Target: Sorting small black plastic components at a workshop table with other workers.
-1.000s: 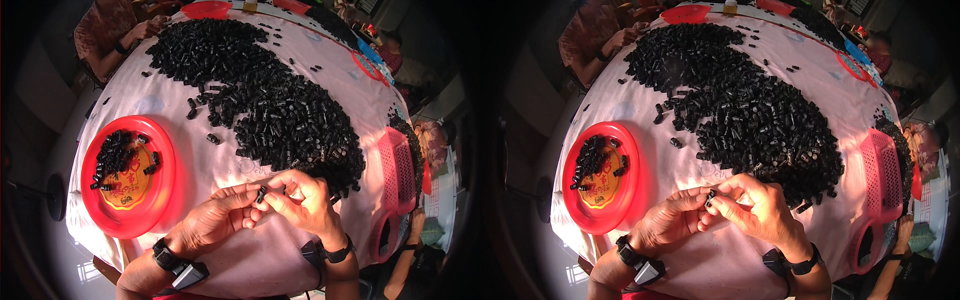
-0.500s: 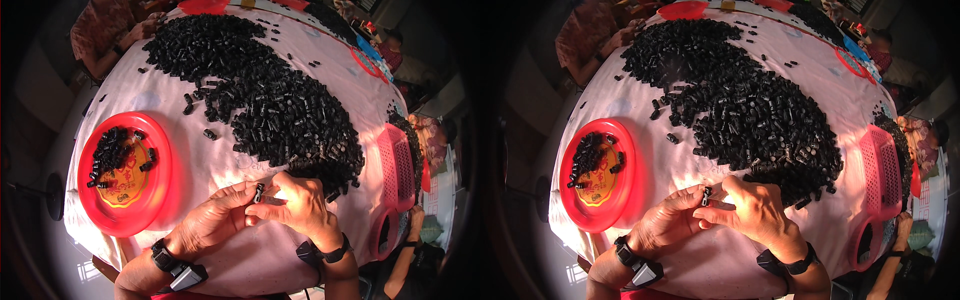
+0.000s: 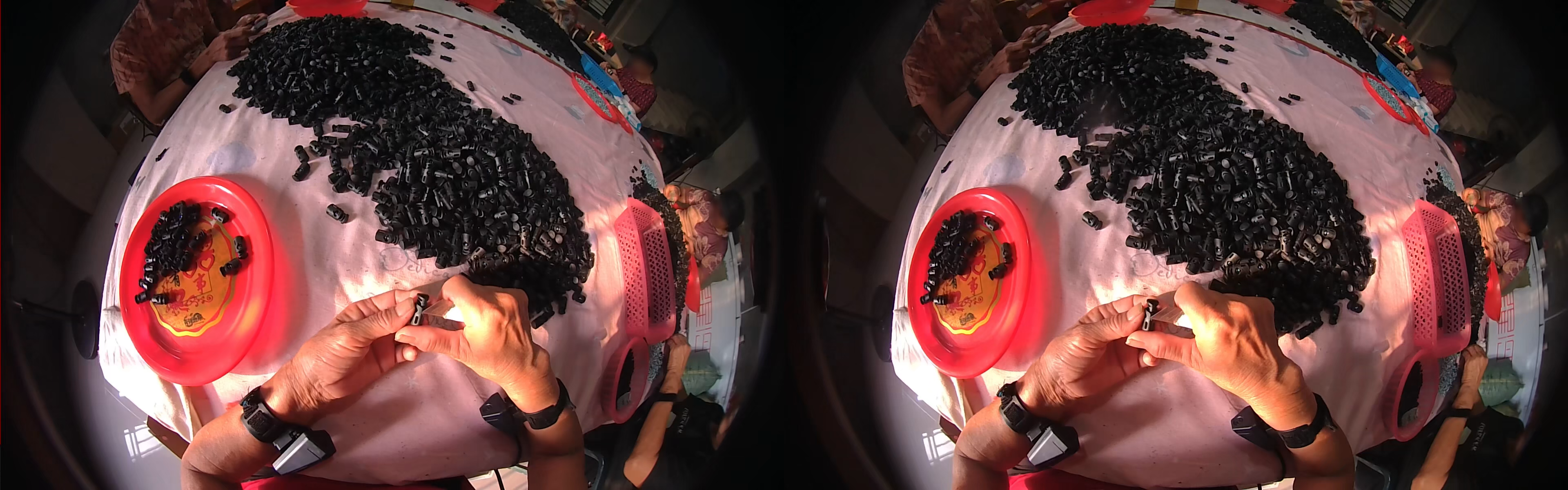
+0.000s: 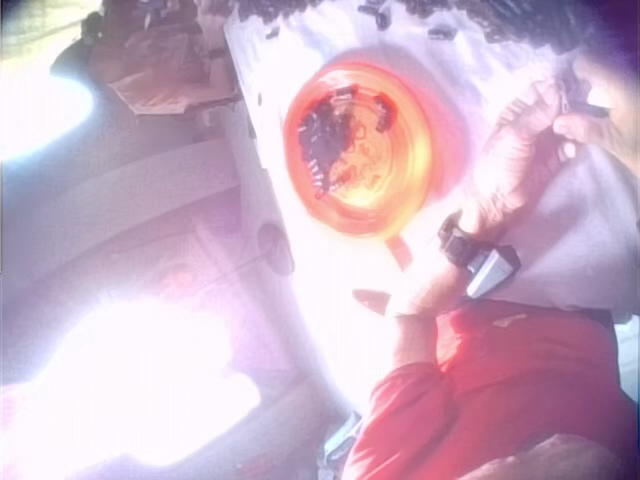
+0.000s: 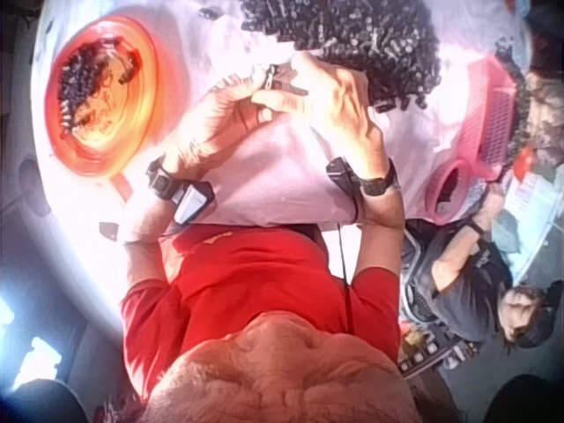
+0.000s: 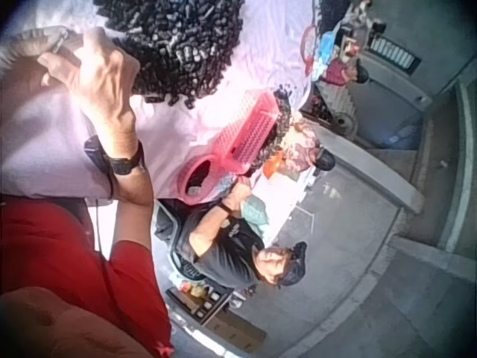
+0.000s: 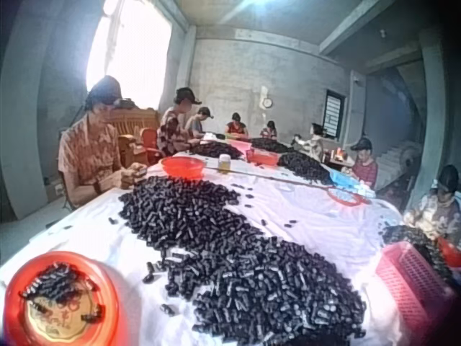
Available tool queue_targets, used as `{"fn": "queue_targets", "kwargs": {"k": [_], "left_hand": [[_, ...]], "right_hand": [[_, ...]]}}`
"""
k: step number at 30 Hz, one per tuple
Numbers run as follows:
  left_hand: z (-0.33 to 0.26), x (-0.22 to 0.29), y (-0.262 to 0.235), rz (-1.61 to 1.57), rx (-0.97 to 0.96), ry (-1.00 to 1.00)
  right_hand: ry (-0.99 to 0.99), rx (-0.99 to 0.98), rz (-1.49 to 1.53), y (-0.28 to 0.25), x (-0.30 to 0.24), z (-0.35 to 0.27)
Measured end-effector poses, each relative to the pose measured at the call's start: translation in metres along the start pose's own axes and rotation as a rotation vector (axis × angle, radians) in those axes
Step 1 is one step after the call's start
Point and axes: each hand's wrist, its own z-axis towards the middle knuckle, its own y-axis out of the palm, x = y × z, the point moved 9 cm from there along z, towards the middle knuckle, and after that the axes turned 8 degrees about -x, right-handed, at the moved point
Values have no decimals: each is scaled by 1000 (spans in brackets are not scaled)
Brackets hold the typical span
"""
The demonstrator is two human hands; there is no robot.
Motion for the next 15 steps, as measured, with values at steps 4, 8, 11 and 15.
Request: {"fn": "queue_targets", "kwargs": {"k": [4,8,11,15], "left_hand": [[0,0,-2,2,-1,12],[0,0,-2,-9,16,39],[0,0,-3,-21,-60,29],[-2,0,-5,-6,-16,28]], "right_hand": [[-59,53,-11,-3,-5,0],[-91,69,-47,-3,-8,-1],[-81,72,-42,-6,-10,0],[-113,76,-46,-6,-12,0]]}}
